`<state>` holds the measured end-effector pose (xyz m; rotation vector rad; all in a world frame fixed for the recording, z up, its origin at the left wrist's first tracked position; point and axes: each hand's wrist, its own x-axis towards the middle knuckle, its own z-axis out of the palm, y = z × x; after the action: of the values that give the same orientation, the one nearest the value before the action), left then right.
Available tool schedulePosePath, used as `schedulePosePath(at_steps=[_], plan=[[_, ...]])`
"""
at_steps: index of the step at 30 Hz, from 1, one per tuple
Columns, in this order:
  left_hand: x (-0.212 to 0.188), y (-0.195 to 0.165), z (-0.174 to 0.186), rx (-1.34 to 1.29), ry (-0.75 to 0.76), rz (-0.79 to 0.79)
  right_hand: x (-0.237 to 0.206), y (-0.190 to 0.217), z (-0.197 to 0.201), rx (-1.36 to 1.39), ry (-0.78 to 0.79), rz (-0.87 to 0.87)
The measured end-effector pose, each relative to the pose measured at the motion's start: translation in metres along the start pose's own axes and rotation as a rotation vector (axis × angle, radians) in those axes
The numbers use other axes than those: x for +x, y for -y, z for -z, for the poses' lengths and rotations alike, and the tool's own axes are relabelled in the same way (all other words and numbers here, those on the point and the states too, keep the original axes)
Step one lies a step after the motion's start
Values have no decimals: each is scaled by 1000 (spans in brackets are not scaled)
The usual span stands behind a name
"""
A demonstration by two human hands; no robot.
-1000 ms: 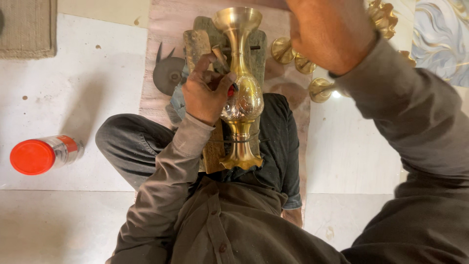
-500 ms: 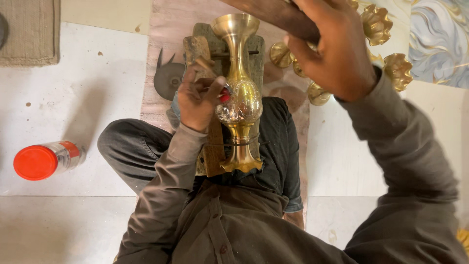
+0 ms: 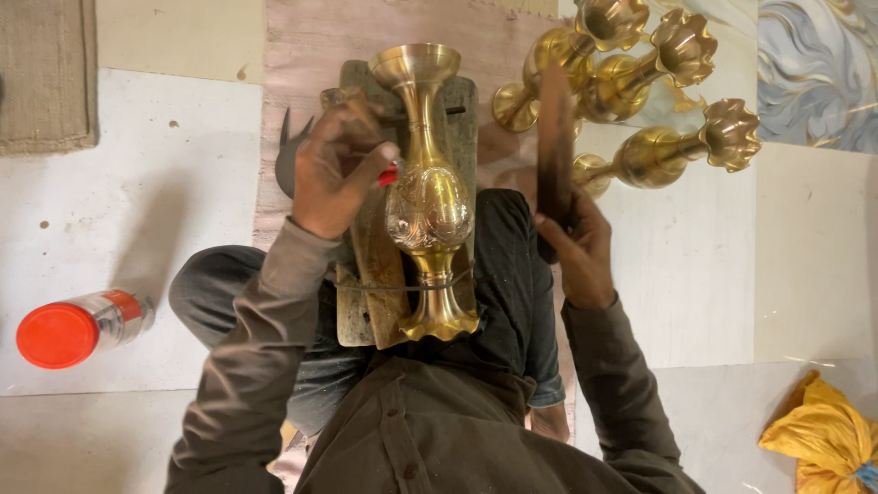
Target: The person sits cross-legged on the floor with a brass vase clamped to a wooden board on their lap. They hold a chisel against the vase's etched surface and strike it with a wooden mallet, engraving decorative patterns, repositioning the chisel repeatedly across the surface.
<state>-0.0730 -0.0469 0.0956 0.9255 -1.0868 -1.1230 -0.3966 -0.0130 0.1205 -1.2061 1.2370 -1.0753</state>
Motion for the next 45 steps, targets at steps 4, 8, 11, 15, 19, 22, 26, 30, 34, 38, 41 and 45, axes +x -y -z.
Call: schedulePosePath(at_steps=[4, 8, 11, 15, 19, 22, 26, 30, 34, 38, 41, 45], plan=[[28, 2, -8, 138, 240, -6, -8, -6, 8, -384, 130, 110], [53, -3, -11, 233, 455, 190, -9, -3, 13, -577, 209, 132], [72, -9, -16, 358, 610, 194, -4, 1, 16, -668, 243, 142], [91, -18, -24, 538, 724, 389, 1, 6, 23, -754, 185, 195], [99, -25, -29, 484, 822, 437, 9, 12, 34, -808, 215, 219], [104, -28, -29, 553, 929, 283, 22, 19, 40, -916, 159, 241], [108, -26, -30, 489, 962, 276, 44, 32, 42, -369, 111, 163], [110, -20, -29, 444, 975, 292, 59, 44, 49, -954, 206, 451], [104, -14, -26, 538, 845, 250, 71, 39, 44, -348, 135, 218], [102, -11, -22, 541, 838, 320, 68, 39, 45, -843, 217, 402], [98, -7, -23, 533, 777, 316, 57, 37, 42, -876, 217, 384], [95, -3, -21, 512, 725, 291, 54, 33, 40, -1240, 254, 539]])
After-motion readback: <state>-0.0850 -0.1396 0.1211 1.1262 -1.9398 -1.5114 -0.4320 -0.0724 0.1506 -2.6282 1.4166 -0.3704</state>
